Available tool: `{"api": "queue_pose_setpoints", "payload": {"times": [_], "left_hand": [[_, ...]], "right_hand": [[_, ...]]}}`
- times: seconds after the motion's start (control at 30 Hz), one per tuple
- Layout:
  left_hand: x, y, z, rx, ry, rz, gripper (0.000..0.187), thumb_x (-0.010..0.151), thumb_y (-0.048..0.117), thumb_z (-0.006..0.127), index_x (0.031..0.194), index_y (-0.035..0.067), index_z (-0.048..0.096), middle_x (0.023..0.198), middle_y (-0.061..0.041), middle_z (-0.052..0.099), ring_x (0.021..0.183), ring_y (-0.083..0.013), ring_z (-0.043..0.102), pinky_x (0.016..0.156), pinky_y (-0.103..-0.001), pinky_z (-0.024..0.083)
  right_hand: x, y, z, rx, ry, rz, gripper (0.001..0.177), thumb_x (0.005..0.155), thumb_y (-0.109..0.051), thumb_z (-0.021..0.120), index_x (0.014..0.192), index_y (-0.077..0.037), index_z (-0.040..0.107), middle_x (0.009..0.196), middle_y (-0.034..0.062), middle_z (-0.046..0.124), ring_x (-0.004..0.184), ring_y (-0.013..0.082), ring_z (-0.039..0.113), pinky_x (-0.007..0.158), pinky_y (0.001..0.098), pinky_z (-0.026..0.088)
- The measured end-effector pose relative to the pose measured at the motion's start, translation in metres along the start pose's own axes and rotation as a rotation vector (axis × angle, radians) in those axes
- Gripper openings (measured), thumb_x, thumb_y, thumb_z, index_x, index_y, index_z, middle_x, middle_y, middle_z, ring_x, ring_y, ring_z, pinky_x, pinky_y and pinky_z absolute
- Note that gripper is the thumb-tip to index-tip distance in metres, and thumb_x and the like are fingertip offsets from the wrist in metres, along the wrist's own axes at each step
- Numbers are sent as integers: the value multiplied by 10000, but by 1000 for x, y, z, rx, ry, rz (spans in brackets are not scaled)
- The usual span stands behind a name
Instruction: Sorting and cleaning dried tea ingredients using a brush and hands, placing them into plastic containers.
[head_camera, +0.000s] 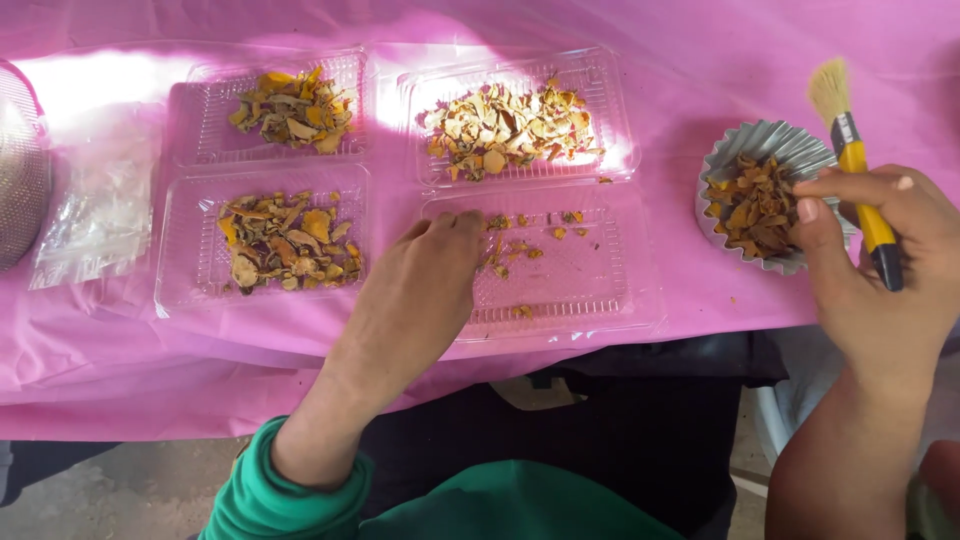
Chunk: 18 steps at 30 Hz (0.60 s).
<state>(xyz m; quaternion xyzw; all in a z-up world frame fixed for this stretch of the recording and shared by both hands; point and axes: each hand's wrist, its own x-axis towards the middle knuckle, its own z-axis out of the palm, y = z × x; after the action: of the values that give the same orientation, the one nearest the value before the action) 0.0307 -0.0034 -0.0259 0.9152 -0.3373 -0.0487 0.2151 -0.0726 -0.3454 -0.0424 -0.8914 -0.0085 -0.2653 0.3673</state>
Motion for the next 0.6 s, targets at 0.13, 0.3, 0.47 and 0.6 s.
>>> {"api": "queue_pose_setpoints", "payload": {"times": [0.13,0.3,0.47,0.6], "left_hand": [[5,5,-5,20,-88,-93,416,693,-217,446,995,28,592,827,-197,693,810,-432,687,647,-561,522],[10,13,-17,41,-241,-201,356,704,-192,389,938,40,525,737,-193,651,721,-494,658,518,-591,416],[13,14,-16,7,-229,-216,203,817,-137,393,892,23,493,736,-207,633,696,-495,639,537,-584,417],[10,22,-25,-370,-28,-315,146,1002,48,489,875,88,549,695,-69,577,530,-197,479,537,-396,351]], "right_hand": [[-3,-5,2,4,8,-42,42,1221,100,690,1257,115,706,1175,235,657,1183,336,652,1069,402,521],[-9,-3,5,62,19,-2,105,1226,24,649,1231,119,694,1124,234,607,1202,353,684,1103,401,521],[-17,-3,7,136,50,-1,79,1186,88,650,1236,146,672,1193,246,593,1223,363,681,1162,407,540],[-22,-53,5,93,114,-44,160,1219,85,528,1192,188,647,1181,306,676,990,327,641,917,365,470]]}}
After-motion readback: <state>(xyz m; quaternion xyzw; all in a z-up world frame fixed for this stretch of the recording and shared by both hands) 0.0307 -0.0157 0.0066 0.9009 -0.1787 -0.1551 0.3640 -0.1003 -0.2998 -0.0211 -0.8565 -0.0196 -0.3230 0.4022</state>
